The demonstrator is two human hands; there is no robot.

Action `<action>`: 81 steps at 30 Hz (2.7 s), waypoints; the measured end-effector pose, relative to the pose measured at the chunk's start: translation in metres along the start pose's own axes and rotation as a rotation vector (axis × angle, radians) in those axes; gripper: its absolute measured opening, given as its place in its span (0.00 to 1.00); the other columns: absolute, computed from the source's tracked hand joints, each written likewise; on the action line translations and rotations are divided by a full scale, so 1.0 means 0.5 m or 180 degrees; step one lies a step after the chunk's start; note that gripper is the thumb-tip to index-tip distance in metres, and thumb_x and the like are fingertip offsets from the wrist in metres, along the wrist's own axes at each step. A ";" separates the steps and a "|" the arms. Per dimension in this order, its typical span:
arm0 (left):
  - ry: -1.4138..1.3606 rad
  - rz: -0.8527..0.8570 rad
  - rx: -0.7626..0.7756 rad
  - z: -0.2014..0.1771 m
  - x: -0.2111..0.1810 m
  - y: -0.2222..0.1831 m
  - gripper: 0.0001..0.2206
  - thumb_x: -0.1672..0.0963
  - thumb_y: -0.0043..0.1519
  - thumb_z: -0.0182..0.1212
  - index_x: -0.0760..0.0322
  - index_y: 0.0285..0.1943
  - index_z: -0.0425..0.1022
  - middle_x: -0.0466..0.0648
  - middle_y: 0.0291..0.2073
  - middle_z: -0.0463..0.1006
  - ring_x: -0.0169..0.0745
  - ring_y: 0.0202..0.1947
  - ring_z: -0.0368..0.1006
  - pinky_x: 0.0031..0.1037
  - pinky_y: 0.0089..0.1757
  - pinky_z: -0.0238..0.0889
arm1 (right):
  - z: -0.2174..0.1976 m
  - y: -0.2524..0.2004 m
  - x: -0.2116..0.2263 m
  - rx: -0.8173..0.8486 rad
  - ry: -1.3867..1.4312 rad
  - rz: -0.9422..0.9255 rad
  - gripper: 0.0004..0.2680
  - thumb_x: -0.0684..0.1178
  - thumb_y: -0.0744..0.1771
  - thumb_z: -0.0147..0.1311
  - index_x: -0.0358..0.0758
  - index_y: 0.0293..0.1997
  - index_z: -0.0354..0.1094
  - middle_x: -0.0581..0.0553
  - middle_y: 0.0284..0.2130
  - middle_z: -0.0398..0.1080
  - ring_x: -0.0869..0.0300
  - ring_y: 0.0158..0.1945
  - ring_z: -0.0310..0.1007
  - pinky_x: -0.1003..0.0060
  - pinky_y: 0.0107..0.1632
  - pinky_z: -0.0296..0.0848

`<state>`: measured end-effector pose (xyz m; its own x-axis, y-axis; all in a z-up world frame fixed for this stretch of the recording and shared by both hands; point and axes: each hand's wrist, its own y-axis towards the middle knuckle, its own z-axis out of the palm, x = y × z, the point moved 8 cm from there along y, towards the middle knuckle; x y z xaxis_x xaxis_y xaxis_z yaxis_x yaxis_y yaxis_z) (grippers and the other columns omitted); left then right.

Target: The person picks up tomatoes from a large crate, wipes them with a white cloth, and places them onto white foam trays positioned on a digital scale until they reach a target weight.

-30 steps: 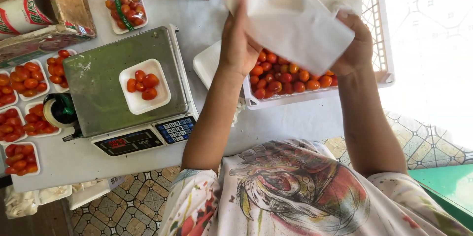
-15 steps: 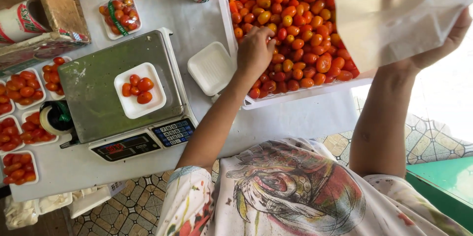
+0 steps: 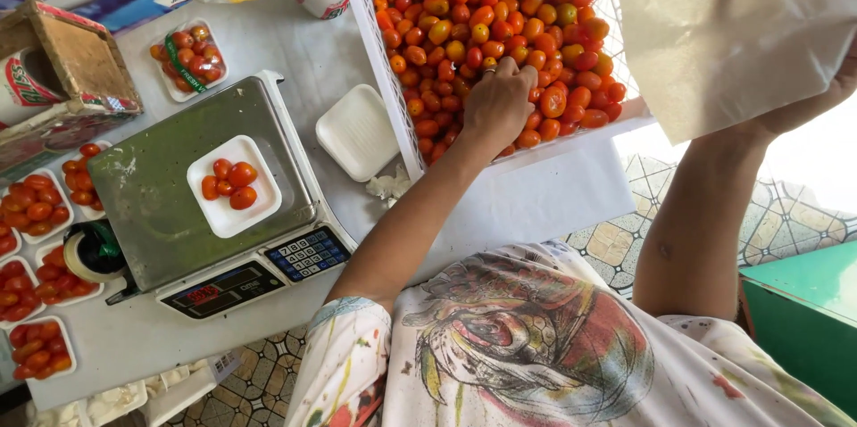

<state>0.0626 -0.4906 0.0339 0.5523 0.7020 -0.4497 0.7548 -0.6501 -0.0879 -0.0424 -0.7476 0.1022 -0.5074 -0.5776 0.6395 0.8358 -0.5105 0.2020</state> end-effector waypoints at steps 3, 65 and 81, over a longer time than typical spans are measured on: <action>-0.0254 -0.0086 -0.0010 0.005 0.017 0.003 0.11 0.56 0.59 0.70 0.57 0.41 0.70 0.48 0.40 0.73 0.55 0.42 0.76 0.40 0.36 0.76 | 0.033 -0.026 -0.006 -0.0735 0.0298 0.0231 0.17 0.59 0.62 0.58 0.47 0.54 0.76 0.50 0.56 0.75 0.54 0.68 0.73 0.41 0.83 0.70; -0.1124 0.0222 -0.1785 -0.228 -0.011 -0.194 0.13 0.50 0.54 0.68 0.47 0.47 0.75 0.36 0.38 0.74 0.38 0.34 0.76 0.41 0.43 0.65 | 0.359 -0.153 -0.271 0.0184 -0.2310 0.1043 0.15 0.61 0.73 0.46 0.43 0.35 0.69 0.53 0.29 0.69 0.68 0.37 0.71 0.73 0.42 0.71; -0.2371 0.0006 -0.1848 -0.209 0.035 -0.203 0.15 0.57 0.64 0.65 0.54 0.60 0.77 0.52 0.51 0.78 0.47 0.45 0.81 0.31 0.46 0.76 | 0.269 -0.155 -0.319 -0.0223 -0.1839 0.0814 0.06 0.51 0.70 0.59 0.41 0.42 0.74 0.51 0.29 0.75 0.68 0.35 0.76 0.73 0.42 0.80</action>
<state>0.0327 -0.3820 0.1276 0.3367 0.2042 -0.9192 0.9232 -0.2636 0.2795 0.0022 -0.5303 0.0843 -0.0820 -0.2598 0.9622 0.8899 -0.4537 -0.0466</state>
